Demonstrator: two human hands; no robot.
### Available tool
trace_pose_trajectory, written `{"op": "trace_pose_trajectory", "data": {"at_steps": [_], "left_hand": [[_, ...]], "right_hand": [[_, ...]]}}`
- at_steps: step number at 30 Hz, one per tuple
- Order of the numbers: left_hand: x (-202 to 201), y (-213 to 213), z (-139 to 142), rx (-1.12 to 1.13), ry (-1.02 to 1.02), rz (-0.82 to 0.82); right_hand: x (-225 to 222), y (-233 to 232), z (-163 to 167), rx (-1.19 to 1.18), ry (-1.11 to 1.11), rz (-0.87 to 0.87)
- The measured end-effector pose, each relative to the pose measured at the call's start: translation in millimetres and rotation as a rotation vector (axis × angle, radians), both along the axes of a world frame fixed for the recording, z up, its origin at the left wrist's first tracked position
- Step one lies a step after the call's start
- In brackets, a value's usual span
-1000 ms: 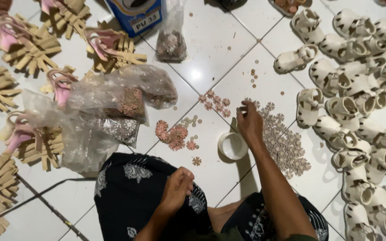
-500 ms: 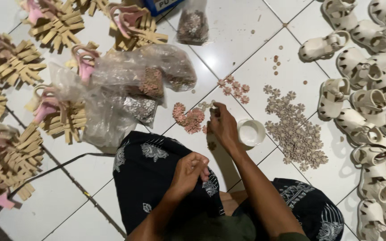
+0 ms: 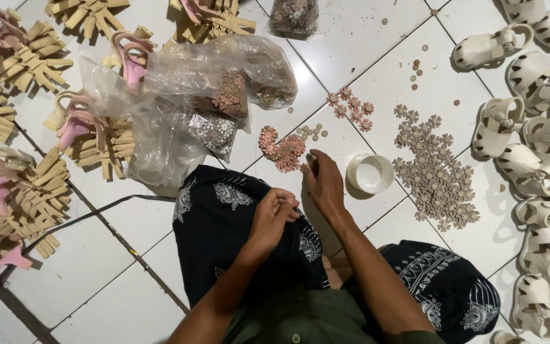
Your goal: The person sits on the floor and repeatedly picks up small flower-shaped wooden pieces and round wooden discs. They dip the discs into a small white bowl of liquid adhesive and press them onto the center of the flower pieces. The assembled pieces are placed on the floor to the right.
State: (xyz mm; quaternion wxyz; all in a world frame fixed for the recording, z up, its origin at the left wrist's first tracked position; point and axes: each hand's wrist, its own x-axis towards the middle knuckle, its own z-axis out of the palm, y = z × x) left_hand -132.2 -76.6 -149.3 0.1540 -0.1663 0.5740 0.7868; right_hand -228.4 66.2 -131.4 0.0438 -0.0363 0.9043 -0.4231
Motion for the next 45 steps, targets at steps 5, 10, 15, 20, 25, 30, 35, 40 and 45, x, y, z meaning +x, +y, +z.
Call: {"op": "trace_pose_trajectory", "data": {"at_steps": [5,10,15,20,25,30,35,40,45], "left_hand": [[-13.8,4.7,7.1,-0.156,-0.046,0.022],[-24.4,7.2,16.6,-0.376,-0.172,-0.057],[-16.8,2.1,22.3,-0.265,-0.065,0.021],[-18.0,-2.7,27.6,-0.321,-0.123,0.018],[-33.8,7.3,30.8,-0.312,-0.044,0.012],[-41.7,20.9,26.8,-0.112,-0.108,-0.007],[-44.3,24.2,26.1,-0.119,-0.086,0.034],[-44.6,15.1,33.3,-0.58,0.101,-0.02],[-33.1,25.2,36.8,-0.345,0.132,-0.166]], "right_hand": [[6.0,7.2,19.7,-0.206,-0.26,-0.105],[12.4,13.5,27.9,-0.147,-0.254,-0.096],[1.2,-12.1,20.2,0.063,0.056,-0.01],[1.9,-8.7,24.0,-0.16,-0.192,-0.071],[22.3,18.8,30.9,-0.581,-0.377,-0.102],[40.1,33.6,32.2,-0.522,-0.248,-0.155],[46.8,46.6,31.5,-0.444,-0.211,-0.198],[47.8,55.6,35.5,-0.528,-0.212,-0.21],[58.2,58.1,40.0,-0.505,-0.165,-0.074]]}}
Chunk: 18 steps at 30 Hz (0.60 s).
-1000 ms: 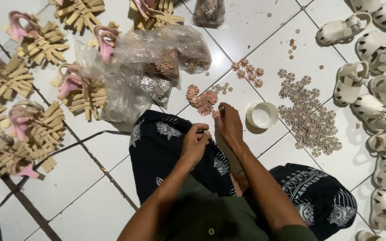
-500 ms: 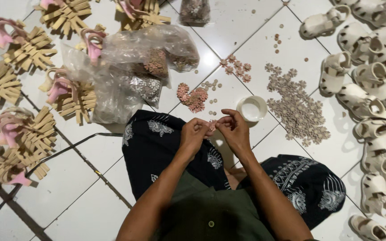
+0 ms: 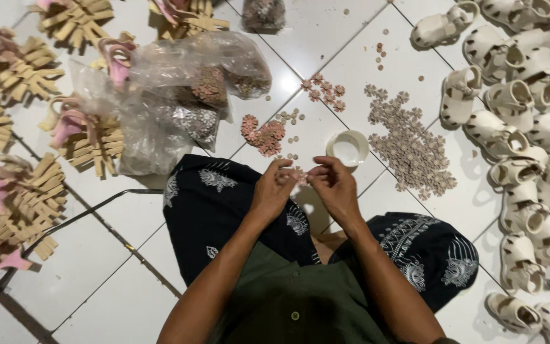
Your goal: The person sits on the floor and repeatedly picks up small flower-shaped wooden pieces and round wooden discs. They dip the discs into a small white bowl of liquid adhesive and press them onto the center of the flower pieces. The assembled pieces are placed on the floor to the right.
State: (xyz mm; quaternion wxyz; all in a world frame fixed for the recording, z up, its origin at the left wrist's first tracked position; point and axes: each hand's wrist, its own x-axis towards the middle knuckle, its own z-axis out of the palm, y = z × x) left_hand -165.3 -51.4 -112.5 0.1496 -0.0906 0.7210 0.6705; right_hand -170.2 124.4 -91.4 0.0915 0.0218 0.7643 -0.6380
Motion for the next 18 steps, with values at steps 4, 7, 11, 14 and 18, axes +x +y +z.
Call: {"op": "trace_pose_trajectory", "data": {"at_steps": [4,7,11,14,18], "left_hand": [[5.7,11.6,-12.2,0.288,-0.124,0.053],[12.5,5.5,-20.2,0.283,-0.193,0.099],[14.4,-2.7,-22.2,0.361,-0.274,0.129],[18.5,-8.2,-18.6,0.358,-0.282,0.126],[18.7,-10.4,-13.3,0.353,-0.327,0.162]], "right_hand": [[-7.7,22.9,-0.9,0.457,0.115,0.046],[-32.8,54.8,-1.5,1.082,0.302,0.13],[-41.2,60.0,-6.3,1.235,0.237,0.245],[-36.5,56.9,-9.7,1.222,0.217,0.256],[-38.3,55.8,-9.1,1.218,0.204,0.25]]}}
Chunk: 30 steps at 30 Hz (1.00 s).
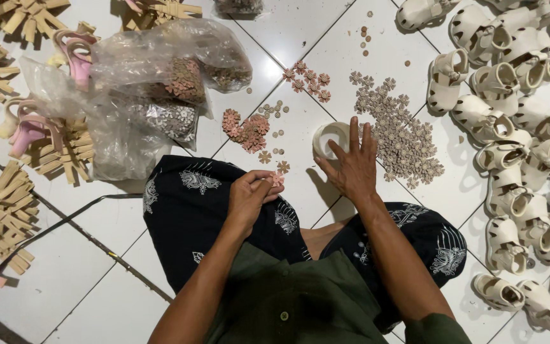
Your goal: The person sits on the floor and repeatedly picks up small flower-shaped wooden pieces and round wooden discs. They dip the discs into a small white bowl of liquid adhesive and press them onto the center of the flower pieces. The assembled pieces are placed on the floor to the right.
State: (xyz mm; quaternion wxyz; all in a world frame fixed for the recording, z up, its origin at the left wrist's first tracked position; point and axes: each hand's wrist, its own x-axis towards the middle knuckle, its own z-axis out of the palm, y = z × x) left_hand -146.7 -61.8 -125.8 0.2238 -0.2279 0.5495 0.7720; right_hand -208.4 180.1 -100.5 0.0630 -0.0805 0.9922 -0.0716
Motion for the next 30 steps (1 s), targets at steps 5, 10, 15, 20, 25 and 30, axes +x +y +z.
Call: {"op": "trace_pose_trajectory", "data": {"at_steps": [5,10,15,20,25,30], "left_hand": [[-1.5,-0.2,7.6,-0.008,0.013,-0.017],[-0.9,-0.1,13.7,-0.028,0.035,-0.031],[-0.1,4.6,11.6,-0.007,0.052,-0.018],[3.3,9.8,8.1,0.041,0.115,0.013],[7.2,19.4,10.8,0.06,0.194,-0.046],[8.0,19.5,18.4,0.075,0.23,-0.055]], "right_hand": [[-5.5,-1.0,-2.3,0.029,-0.075,-0.026],[-0.9,9.1,-7.3,-0.171,-0.042,-0.096],[6.0,15.2,-7.2,-0.331,-0.05,-0.141],[32.3,-5.7,13.6,-0.77,-0.114,-0.276],[52.8,-50.1,26.9,-1.191,-0.216,-0.284],[57.6,-59.4,45.0,-1.157,-0.125,-0.27]]}}
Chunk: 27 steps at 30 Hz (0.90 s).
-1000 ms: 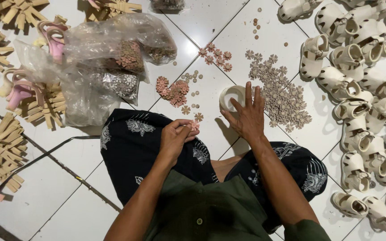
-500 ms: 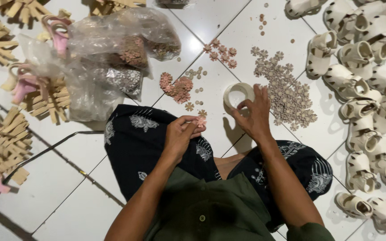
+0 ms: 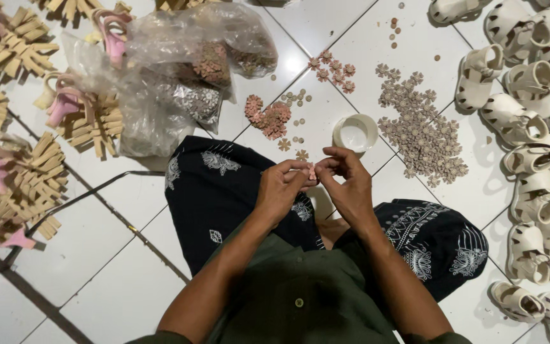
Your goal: The person sits on the floor and repeatedly picks up small flower-shaped wooden pieces and round wooden discs. They dip the discs into a small white bowl of liquid adhesive and press them onto the center of the flower pieces. The assembled pieces are placed on the floor to the right.
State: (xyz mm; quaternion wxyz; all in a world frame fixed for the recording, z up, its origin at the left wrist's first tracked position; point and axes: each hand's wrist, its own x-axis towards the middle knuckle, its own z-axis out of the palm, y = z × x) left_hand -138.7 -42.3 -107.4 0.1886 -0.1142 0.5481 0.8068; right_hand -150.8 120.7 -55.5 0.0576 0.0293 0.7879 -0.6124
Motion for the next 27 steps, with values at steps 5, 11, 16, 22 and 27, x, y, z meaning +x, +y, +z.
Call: {"op": "trace_pose_trajectory", "data": {"at_steps": [5,11,16,22,27], "left_hand": [[-4.5,1.2,10.0,-0.079,0.014,0.044],[-2.4,4.0,20.4,-0.099,0.037,0.046],[-2.1,4.4,22.4,-0.112,0.04,0.048],[-1.1,4.9,20.7,-0.117,0.041,0.047],[1.1,5.7,19.8,-0.085,0.075,0.053]], "right_hand": [[19.5,-3.1,12.6,0.473,0.502,0.03],[25.7,-7.3,15.3,0.559,0.615,0.117],[24.0,-7.7,16.3,0.582,0.639,0.129],[25.4,-8.0,15.1,0.576,0.633,0.139],[25.6,-8.9,15.5,0.57,0.627,0.151]]}}
